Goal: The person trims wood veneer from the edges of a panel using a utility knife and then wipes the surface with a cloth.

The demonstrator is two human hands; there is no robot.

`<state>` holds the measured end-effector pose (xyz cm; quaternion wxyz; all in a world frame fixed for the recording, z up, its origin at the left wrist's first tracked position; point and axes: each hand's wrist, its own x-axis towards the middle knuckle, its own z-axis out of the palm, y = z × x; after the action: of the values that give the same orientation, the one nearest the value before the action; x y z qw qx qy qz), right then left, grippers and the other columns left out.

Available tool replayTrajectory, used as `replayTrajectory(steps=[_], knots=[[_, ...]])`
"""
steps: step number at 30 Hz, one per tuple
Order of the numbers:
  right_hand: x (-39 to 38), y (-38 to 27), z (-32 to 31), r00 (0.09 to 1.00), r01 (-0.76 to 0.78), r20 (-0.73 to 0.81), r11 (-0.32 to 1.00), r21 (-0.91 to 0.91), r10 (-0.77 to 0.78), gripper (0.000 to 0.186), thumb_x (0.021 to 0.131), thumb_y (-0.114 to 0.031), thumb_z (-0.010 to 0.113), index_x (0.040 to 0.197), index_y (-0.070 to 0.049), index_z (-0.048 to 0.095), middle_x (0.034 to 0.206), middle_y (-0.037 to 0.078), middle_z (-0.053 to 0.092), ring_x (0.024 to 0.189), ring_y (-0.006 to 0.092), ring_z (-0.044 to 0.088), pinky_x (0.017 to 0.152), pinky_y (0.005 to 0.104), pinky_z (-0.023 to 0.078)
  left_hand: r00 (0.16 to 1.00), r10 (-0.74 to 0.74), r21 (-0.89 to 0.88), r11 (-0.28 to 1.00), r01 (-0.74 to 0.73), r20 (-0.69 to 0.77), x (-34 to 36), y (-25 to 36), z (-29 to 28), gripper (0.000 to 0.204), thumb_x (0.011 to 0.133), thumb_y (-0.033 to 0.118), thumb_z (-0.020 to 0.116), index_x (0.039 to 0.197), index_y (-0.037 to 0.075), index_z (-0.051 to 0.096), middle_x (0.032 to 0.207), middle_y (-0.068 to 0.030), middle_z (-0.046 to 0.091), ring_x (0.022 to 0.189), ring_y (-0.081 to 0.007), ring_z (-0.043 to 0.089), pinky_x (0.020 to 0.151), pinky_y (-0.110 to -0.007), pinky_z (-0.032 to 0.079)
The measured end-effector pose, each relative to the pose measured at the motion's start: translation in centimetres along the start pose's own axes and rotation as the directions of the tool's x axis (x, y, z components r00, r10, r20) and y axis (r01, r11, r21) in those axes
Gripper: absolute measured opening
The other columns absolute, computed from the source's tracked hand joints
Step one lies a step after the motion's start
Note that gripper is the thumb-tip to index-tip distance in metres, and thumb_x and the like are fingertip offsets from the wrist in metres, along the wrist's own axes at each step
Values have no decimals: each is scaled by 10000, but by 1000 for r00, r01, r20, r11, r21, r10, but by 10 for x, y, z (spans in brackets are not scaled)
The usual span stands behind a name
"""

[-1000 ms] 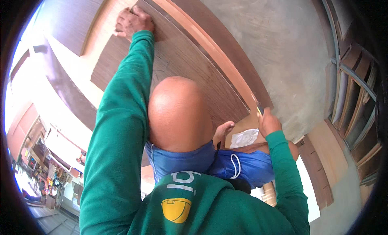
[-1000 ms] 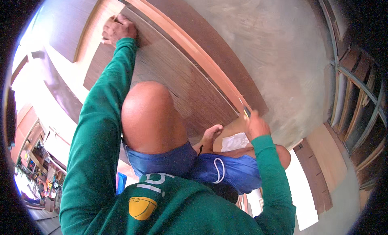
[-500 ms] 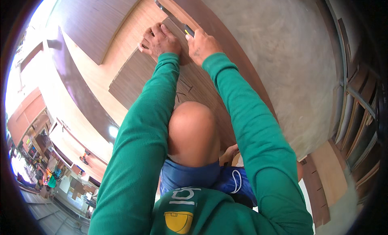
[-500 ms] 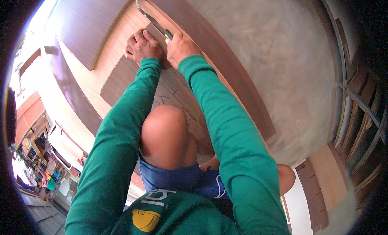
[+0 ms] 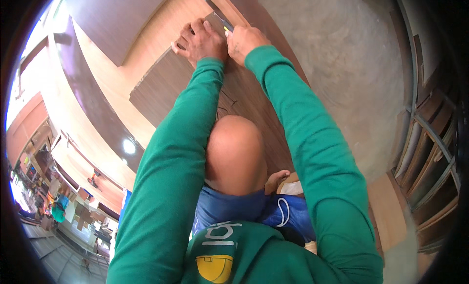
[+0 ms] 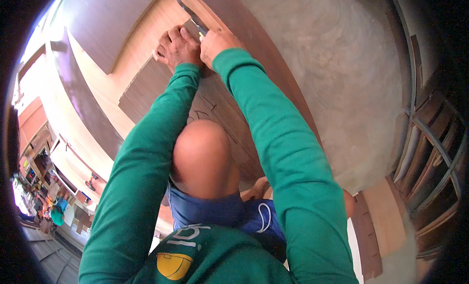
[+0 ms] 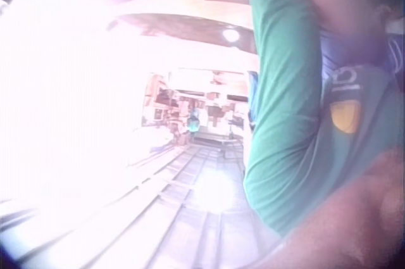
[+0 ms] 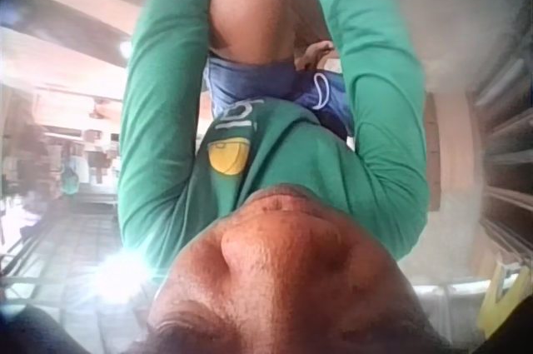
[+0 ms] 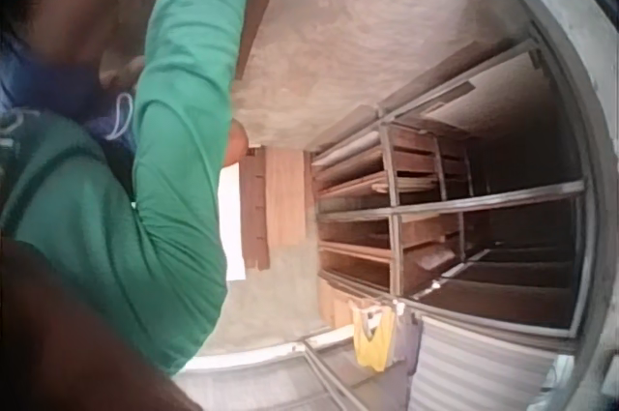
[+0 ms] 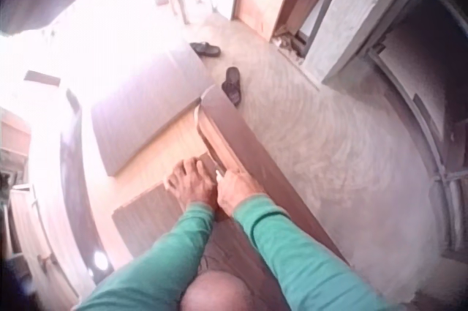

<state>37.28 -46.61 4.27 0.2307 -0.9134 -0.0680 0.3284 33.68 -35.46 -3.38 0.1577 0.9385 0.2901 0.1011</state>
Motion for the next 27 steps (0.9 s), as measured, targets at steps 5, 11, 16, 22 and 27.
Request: replayTrajectory(steps=[5, 11, 16, 22, 27], knots=[[-7, 2, -9, 995, -39, 91, 998, -42, 42, 413, 999, -339, 468, 994, 12, 685, 968, 292, 674, 919, 450, 658, 833, 522, 520, 1000, 13, -5, 1000, -13, -19, -1, 4, 2, 275, 994, 335, 439, 1149, 188, 612, 1304, -125, 496, 1294, -349, 373, 1127, -623, 103], [-67, 31, -5, 980, -85, 173, 994, -66, 95, 387, 995, -336, 505, 987, 20, 659, 884, 296, 668, 845, 475, 652, 760, 529, 520, 999, 32, 1, 999, -32, -26, -3, -5, 5, 318, 1002, 361, 414, 1174, 191, 621, 1319, -134, 495, 1305, -336, 376, 1133, -621, 101], [-135, 76, 8, 975, -128, 174, 989, -78, 140, 366, 995, -321, 514, 960, 33, 602, 842, 310, 655, 831, 480, 646, 742, 536, 516, 998, 41, 30, 999, -39, -52, -1, -4, 6, 332, 1003, 365, 411, 1192, 191, 621, 1324, -137, 500, 1303, -336, 392, 1144, -611, 108], [-201, 117, 24, 949, -200, 224, 972, -121, 223, 361, 996, -320, 514, 936, 33, 555, 812, 307, 649, 807, 484, 638, 719, 548, 512, 999, 26, 62, 998, -23, -38, -4, 3, 1, 369, 992, 416, 410, 1226, 223, 620, 1379, -128, 489, 1347, -339, 370, 1154, -566, 120], [-237, 141, 35, 934, -236, 239, 960, -148, 267, 364, 994, -325, 519, 937, 34, 547, 809, 303, 648, 799, 485, 636, 714, 551, 511, 998, 21, 38, 999, -19, -61, -5, 0, 4, 361, 983, 409, 426, 1219, 228, 630, 1372, -130, 499, 1334, -343, 385, 1147, -567, 129]])
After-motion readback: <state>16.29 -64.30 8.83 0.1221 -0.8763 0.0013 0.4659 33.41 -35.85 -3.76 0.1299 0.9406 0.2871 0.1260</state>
